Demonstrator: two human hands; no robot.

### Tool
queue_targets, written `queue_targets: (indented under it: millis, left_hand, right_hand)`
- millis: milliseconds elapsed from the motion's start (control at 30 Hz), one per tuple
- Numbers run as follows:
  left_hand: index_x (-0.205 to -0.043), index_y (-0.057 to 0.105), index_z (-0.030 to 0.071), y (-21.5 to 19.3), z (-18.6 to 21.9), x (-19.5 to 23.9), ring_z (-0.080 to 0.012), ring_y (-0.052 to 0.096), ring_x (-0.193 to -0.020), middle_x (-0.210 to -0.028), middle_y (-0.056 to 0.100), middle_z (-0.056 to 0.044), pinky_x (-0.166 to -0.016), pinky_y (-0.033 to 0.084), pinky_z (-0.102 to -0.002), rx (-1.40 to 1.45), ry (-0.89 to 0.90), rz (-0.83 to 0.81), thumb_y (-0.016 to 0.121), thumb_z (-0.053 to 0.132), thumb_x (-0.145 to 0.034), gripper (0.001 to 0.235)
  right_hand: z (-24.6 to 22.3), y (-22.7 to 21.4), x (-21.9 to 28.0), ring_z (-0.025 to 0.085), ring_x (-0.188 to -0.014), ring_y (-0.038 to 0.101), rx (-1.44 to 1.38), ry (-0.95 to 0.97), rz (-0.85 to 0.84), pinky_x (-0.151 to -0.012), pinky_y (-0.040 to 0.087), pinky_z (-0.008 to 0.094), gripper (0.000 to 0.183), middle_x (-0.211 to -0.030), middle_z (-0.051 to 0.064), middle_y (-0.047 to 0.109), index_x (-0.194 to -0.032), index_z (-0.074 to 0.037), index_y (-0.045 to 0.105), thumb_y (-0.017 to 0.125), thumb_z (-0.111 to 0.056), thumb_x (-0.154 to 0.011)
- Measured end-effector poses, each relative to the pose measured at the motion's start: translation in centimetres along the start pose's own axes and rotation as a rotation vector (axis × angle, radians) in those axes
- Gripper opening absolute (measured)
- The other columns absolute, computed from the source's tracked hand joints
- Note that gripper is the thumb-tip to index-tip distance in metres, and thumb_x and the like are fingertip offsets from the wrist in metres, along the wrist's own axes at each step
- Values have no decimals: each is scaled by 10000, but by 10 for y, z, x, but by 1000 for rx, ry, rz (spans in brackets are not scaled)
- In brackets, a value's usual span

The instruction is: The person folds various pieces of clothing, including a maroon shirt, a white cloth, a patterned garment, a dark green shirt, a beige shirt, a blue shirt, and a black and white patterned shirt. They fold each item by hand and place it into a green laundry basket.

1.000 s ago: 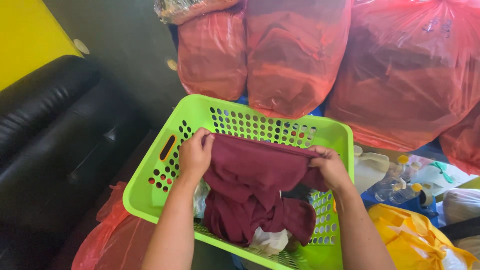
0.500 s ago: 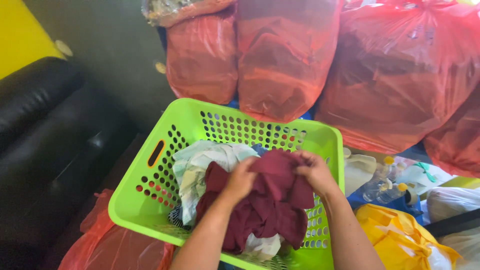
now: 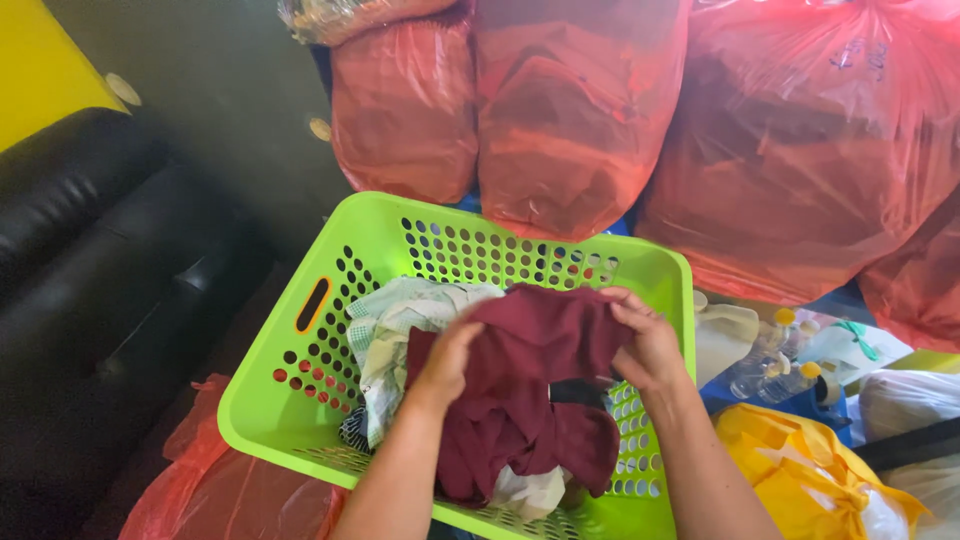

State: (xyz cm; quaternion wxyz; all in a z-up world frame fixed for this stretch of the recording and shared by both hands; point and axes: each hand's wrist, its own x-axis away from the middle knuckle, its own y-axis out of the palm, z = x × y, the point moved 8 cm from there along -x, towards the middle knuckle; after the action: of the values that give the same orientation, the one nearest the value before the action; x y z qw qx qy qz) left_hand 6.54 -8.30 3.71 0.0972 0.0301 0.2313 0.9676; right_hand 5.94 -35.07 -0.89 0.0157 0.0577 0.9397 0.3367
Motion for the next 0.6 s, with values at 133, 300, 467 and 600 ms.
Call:
queue_targets:
  millis: [133,300,467,600]
  left_hand:
    - [-1416,602,6,13,-52,0,-275,499,-1402,-1448,594,-212,-1237,306,-384,-243,-29,-149,740,155,-887,567]
    - [-1133,778,227,12,-2,5,-183,726,-1047,-1035,759,45,-959,543,-316,-886,517,-348,869,196,-759,386]
    - [-1541,426,219,-1,48,52,-443,368,-1418,-1492,406,-178,-1122,342,-622,-1285,356,-95,962,371,-601,1093]
    - [-1550,356,371,-88,-23,27,-415,250,-1499,-1585,326,-80,-1092,345,-707,-1742,-121,-7,802,348,-803,870]
  right_hand:
    - [2,115,50,319,-1459,394,304,3,-216,-1205,304,481,763,-1634,172,400,-1580,-166,425,639,-93,-851]
    - [27,72,31,163,-975,689,832,-222,-135,-974,500,335,499,-1018,91,814,-1077,-79,837,886,61,-601]
    - [-12,18,19,254,-812,657,293,-266,167,-824,532,381,296,-873,140,687,-964,-11,729,612,70,-704]
    - [-79,45,50,107,-713,545,-125,-342,356,-770,455,230,150,-738,-63,490,-791,-120,583,520,15,-768]
